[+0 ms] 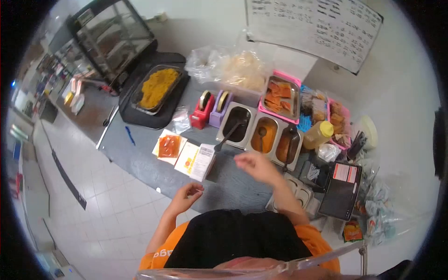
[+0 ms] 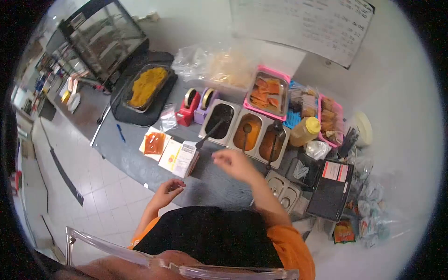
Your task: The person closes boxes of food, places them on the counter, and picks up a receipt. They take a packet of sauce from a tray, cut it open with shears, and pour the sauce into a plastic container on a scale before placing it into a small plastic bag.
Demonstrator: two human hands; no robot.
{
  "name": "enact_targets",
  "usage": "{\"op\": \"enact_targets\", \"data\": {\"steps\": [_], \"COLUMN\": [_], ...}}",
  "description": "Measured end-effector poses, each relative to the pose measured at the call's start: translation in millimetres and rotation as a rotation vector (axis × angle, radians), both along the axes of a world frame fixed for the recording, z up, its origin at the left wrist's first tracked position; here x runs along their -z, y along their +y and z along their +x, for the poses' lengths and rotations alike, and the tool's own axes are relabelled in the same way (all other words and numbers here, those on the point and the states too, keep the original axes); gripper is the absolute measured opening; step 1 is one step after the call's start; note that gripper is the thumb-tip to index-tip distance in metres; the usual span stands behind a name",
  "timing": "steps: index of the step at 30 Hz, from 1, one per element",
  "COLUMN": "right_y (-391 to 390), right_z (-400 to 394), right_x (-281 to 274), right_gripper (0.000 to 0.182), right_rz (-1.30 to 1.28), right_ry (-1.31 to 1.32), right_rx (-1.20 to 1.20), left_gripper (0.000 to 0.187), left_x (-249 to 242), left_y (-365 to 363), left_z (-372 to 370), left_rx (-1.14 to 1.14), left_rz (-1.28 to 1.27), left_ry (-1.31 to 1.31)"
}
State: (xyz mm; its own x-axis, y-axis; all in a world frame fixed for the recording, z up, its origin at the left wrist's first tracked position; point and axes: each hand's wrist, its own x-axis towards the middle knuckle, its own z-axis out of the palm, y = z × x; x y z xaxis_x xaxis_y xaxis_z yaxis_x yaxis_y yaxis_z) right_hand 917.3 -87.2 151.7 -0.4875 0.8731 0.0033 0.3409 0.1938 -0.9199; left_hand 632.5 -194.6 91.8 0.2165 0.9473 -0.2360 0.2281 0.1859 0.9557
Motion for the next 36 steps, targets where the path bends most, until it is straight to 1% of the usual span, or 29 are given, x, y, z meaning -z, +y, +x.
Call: {"op": "enact_targets", "data": {"steps": [1,2,3,4,5,6,7,8,9,10,11,12,13,14,15,16,19,21,23,26,27,29,30,32,34,36], "right_y": [-18,-31,-40,-48,-55,-59,-62,-65,-69,-70,-72,-75,-78,-81,-85,-88,-94,-97,-94,-87,-87,-85,-84,-78,-67,-51], "right_z": [-10,-17,-24,-34,-44,-52,-62,-73,-87,-102,-118,-135,-154,-173,-193,-212,-272,-318,-367,-447,-470,-523,-545,-587,-624,-658], "right_x": [15,23,28,27,27,41,55,58,60,61,59,55,52,52,51,50,47,50,65,82,76,58,51,41,47,54], "right_gripper": [0.024,0.024,0.025,0.025,0.025,0.025,0.025,0.025,0.026,0.026,0.026,0.027,0.028,0.028,0.028,0.029,0.03,0.03,0.031,0.03,0.03,0.031,0.031,0.032,0.031,0.031], "right_rz": [-0.073,-0.145,-0.212,-0.284,-0.351,-0.322,-0.297,-0.278,-0.316,-0.353,-0.336,-0.333,-0.328,-0.312,-0.317,-0.32,-0.33,-0.341,-0.238,-0.19,-0.195,-0.085,-0.091,-0.008,-0.035,-0.042], "right_ry": [0.116,0.097,0.072,0.067,0.055,0.079,0.104,0.086,0.064,0.045,0.043,-0.006,-0.053,-0.048,-0.044,-0.044,-0.096,-0.121,-0.096,-0.127,-0.133,-0.179,-0.175,-0.19,-0.159,-0.194], "right_rx": [-0.048,-0.104,-0.168,-0.184,-0.204,-0.268,-0.334,-0.4,-0.456,-0.507,-0.558,-0.631,-0.696,-0.731,-0.79,-0.844,-0.935,-0.987,-1.036,-1.011,-1.016,-1.02,-1.023,-0.995,-0.979,-0.96], "left_gripper": [0.021,0.022,0.024,0.024,0.026,0.029,0.029,0.034,0.039,0.036,0.048,0.049,0.049,0.048,0.047,0.047,0.047,0.047,0.047,0.046,0.046,0.046,0.046,0.046,0.046,0.045], "left_x": [0,-1,-5,-6,-5,-2,13,38,55,61,105,133,155,176,223,220,231,222,211,211,211,213,213,214,218,225], "left_y": [-4,-10,-16,-25,-34,-44,-57,-72,-89,-105,-128,-151,-173,-201,-239,-244,-252,-263,-289,-314,-317,-321,-323,-322,-316,-303], "left_z": [-4,-10,-15,-22,-29,-36,-47,-60,-72,-80,-99,-113,-125,-134,-158,-180,-231,-270,-315,-375,-390,-428,-447,-488,-524,-555], "left_rx": [-0.016,-0.04,-0.048,-0.103,-0.086,-0.075,-0.146,-0.162,-0.172,-0.149,-0.178,-0.167,-0.104,-0.156,0.006,-0.021,-0.158,-0.244,-0.322,-0.42,-0.446,-0.501,-0.526,-0.574,-0.611,-0.644], "left_rz": [-0.012,-0.019,-0.048,-0.03,-0.055,-0.083,-0.064,-0.132,-0.205,-0.271,-0.337,-0.428,-0.533,-0.728,-0.718,-0.707,-0.633,-0.6,-0.592,-0.575,-0.57,-0.561,-0.56,-0.555,-0.554,-0.554], "left_ry": [-0.002,-0.006,0.065,0.059,0.138,0.214,0.203,0.225,0.247,0.417,0.378,0.319,0.394,0.303,0.01,0.01,0.026,0.036,0.054,0.073,0.073,0.086,0.096,0.121,0.139,0.15]}}
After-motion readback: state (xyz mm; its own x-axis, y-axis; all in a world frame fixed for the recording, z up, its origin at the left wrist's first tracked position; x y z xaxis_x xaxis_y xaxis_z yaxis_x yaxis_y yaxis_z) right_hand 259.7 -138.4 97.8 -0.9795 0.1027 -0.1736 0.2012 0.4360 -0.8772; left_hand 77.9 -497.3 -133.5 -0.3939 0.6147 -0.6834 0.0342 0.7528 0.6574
